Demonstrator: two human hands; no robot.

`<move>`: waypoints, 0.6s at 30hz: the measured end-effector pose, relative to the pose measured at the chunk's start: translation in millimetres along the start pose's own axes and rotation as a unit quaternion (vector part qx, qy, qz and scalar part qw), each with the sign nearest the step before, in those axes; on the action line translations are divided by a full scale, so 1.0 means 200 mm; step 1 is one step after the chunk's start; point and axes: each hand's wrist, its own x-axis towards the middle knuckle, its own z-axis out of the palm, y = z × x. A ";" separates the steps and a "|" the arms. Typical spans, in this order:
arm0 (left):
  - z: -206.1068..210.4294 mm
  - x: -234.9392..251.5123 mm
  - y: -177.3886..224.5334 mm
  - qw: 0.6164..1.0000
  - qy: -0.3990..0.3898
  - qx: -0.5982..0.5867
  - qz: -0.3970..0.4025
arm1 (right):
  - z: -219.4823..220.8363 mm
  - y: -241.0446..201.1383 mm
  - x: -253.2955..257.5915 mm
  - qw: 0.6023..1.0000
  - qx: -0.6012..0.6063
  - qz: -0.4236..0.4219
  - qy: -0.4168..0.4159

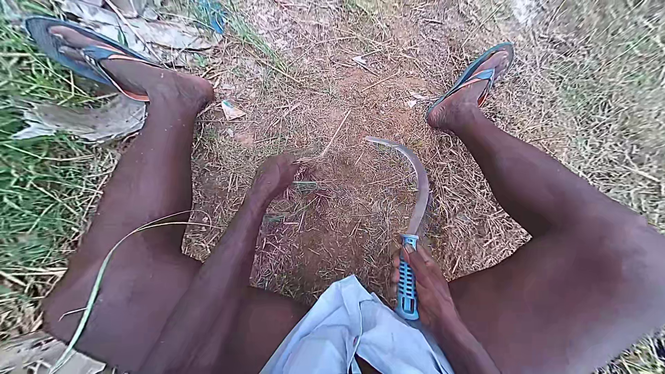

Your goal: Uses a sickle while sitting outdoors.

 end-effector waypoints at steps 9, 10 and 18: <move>-0.04 0.03 0.23 0.984 0.175 -0.025 -0.025 | 0.01 0.00 0.03 1.000 -0.017 -0.022 0.003; -0.05 0.04 0.27 0.976 0.215 -0.045 -0.015 | 0.01 -0.01 0.03 0.999 -0.019 -0.027 0.006; -0.14 0.31 0.59 0.966 0.223 -0.132 -0.010 | 0.03 -0.08 0.08 0.998 -0.010 -0.065 0.001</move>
